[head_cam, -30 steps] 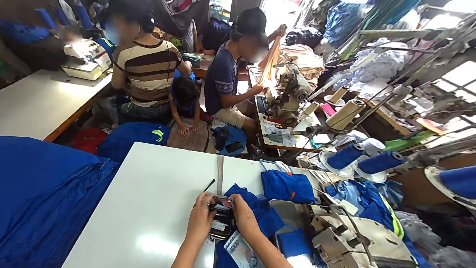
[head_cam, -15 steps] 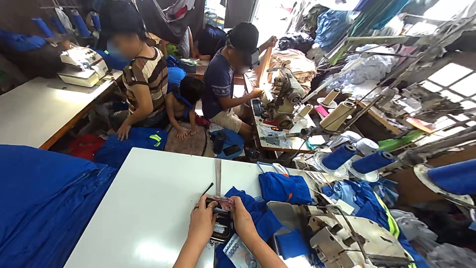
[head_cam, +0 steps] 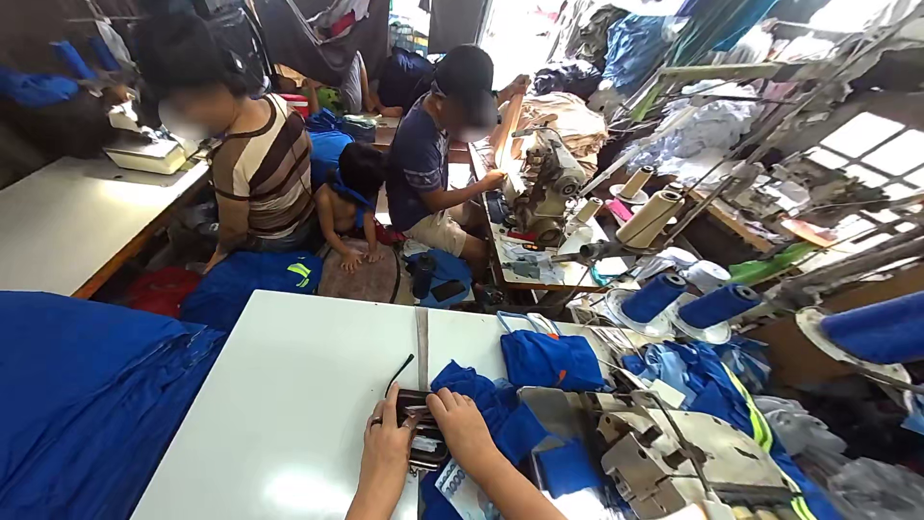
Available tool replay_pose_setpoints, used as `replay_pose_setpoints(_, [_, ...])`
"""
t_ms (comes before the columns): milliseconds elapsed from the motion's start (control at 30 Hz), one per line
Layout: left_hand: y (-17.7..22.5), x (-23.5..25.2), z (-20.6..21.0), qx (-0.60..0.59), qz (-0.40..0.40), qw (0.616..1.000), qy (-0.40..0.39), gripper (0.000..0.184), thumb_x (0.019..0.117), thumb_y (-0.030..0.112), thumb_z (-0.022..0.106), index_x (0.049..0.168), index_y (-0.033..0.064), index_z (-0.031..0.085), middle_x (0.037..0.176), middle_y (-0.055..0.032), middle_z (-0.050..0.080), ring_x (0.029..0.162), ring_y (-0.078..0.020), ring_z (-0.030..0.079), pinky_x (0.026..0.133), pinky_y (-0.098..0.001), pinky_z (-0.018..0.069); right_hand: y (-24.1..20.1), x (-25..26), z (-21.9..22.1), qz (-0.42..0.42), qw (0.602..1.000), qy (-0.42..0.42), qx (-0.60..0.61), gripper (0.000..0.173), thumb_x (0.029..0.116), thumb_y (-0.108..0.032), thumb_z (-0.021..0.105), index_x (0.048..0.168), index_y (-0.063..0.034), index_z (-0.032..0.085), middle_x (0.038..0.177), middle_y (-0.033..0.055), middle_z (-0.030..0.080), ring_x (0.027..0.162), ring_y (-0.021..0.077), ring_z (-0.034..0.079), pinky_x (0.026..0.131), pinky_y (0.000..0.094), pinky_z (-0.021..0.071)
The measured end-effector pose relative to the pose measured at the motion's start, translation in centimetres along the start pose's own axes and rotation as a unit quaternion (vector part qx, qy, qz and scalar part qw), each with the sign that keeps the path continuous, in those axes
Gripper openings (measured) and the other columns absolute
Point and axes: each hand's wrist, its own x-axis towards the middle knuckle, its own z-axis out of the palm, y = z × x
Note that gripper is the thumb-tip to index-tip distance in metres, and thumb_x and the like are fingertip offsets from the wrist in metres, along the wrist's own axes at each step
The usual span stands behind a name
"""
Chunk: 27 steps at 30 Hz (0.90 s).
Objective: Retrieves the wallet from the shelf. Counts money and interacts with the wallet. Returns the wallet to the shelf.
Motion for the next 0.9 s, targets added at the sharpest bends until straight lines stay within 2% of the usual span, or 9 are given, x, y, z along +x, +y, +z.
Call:
replay_pose_setpoints(100, [0.6, -0.4, 0.1, 0.019, -0.015, 1.0, 0.0, 0.032, 0.0888, 0.0, 0.071, 0.114, 0.0172, 0.079, 0.155, -0.0214, 0.047, 0.129, -0.046, 0.057, 0.101, -0.0574, 0.0514, -1.2, 0.6, -0.1, 0.001, 0.997, -0.048, -0.064, 0.027, 0.0894, 0.007, 0.061, 0.113, -0.0033, 0.07, 0.107, 0.0197, 0.07, 0.096, 0.0367, 0.071, 0.08, 0.0503, 0.0586])
replay_pose_setpoints(233, [0.6, -0.1, 0.4, 0.015, -0.034, 0.999, -0.04, 0.033, 0.0941, -0.002, 0.062, 0.118, 0.014, 0.078, 0.159, -0.0211, 0.041, 0.133, -0.0437, 0.055, 0.104, -0.0527, 0.0505, -2.4, 1.6, -1.0, 0.03, 0.981, -0.17, -0.088, 0.032, 0.0958, 0.007, 0.05, 0.124, 0.001, 0.064, 0.123, 0.0229, 0.063, 0.112, 0.0377, 0.065, 0.092, 0.051, 0.0531])
replay_pose_setpoints(367, [0.5, 0.3, 0.2, -0.002, -0.04, 0.997, -0.065, 0.035, 0.0968, -0.002, 0.058, 0.125, 0.0119, 0.074, 0.161, -0.0224, 0.037, 0.132, -0.0417, 0.057, 0.102, -0.0475, 0.0531, -3.1, 2.8, -3.1, 0.098, 0.96, -0.262, -0.015, 0.041, 0.1017, 0.005, 0.041, 0.142, 0.0059, 0.049, 0.137, 0.027, 0.056, 0.124, 0.0411, 0.059, 0.103, 0.0524, 0.0481])
replay_pose_setpoints(433, [0.5, 0.6, -0.3, -0.006, -0.049, 0.995, -0.092, 0.037, 0.098, -0.001, 0.056, 0.128, 0.0125, 0.072, 0.163, -0.0215, 0.033, 0.136, -0.041, 0.053, 0.105, -0.047, 0.0509, -3.4, 3.1, -4.3, 0.126, 0.956, -0.264, 0.018, 0.042, 0.1033, 0.005, 0.041, 0.145, 0.0035, 0.046, 0.14, 0.0262, 0.054, 0.12, 0.042, 0.062, 0.099, 0.052, 0.051])
replay_pose_setpoints(533, [0.6, 0.2, -0.2, -0.006, -0.045, 0.995, -0.09, 0.034, 0.0984, 0.0, 0.056, 0.125, 0.0123, 0.073, 0.164, -0.0213, 0.032, 0.136, -0.0401, 0.054, 0.104, -0.0458, 0.0517, -3.3, 2.9, -4.8, 0.108, 0.959, -0.262, -0.002, 0.033, 0.1015, 0.007, 0.043, 0.132, 0.005, 0.055, 0.136, 0.0262, 0.056, 0.114, 0.0427, 0.064, 0.092, 0.0531, 0.0538])
replay_pose_setpoints(633, [0.6, -0.4, 0.1, 0.004, -0.037, 0.996, -0.075, 0.039, 0.0953, -0.005, 0.057, 0.126, 0.0136, 0.074, 0.163, -0.021, 0.033, 0.133, -0.0405, 0.056, 0.101, -0.0458, 0.054, -2.9, 2.3, -3.7, 0.078, 0.967, -0.242, -0.024, 0.029, 0.0995, 0.009, 0.045, 0.125, 0.0065, 0.059, 0.131, 0.0264, 0.059, 0.112, 0.0423, 0.065, 0.092, 0.0529, 0.0537])
replay_pose_setpoints(767, [0.3, -0.8, -0.2, 0.02, -0.038, 0.995, -0.093, 0.04, 0.0959, -0.003, 0.057, 0.129, 0.0137, 0.072, 0.165, -0.0189, 0.031, 0.128, -0.0401, 0.06, 0.097, -0.0452, 0.0558, -3.2, 1.8, -4.0, 0.073, 0.962, -0.264, 0.014, 0.029, 0.1003, 0.008, 0.043, 0.126, 0.0075, 0.057, 0.131, 0.0281, 0.057, 0.115, 0.0434, 0.063, 0.094, 0.0544, 0.0528])
replay_pose_setpoints(833, [0.0, -1.3, -0.2, 0.017, -0.014, 0.997, -0.078, 0.037, 0.0941, -0.005, 0.059, 0.125, 0.0109, 0.074, 0.162, -0.0219, 0.034, 0.12, -0.0431, 0.064, 0.092, -0.049, 0.0577, -3.1, 1.6, -5.7, 0.107, 0.947, -0.29, 0.085, 0.029, 0.1044, 0.002, 0.04, 0.128, 0.0058, 0.057, 0.134, 0.0272, 0.056, 0.116, 0.0434, 0.062, 0.095, 0.0554, 0.0521])
replay_pose_setpoints(900, [-0.3, -2.1, -0.4, 0.003, 0.014, 0.998, -0.053, 0.033, 0.0905, -0.008, 0.062, 0.116, 0.0072, 0.077, 0.158, -0.0252, 0.039, 0.12, -0.0452, 0.064, 0.091, -0.0516, 0.058, -2.6, 0.2, -7.3, 0.168, 0.941, -0.247, 0.157, 0.029, 0.1079, -0.01, 0.042, 0.127, 0.0003, 0.061, 0.131, 0.0216, 0.06, 0.115, 0.0363, 0.065, 0.097, 0.0501, 0.0529])
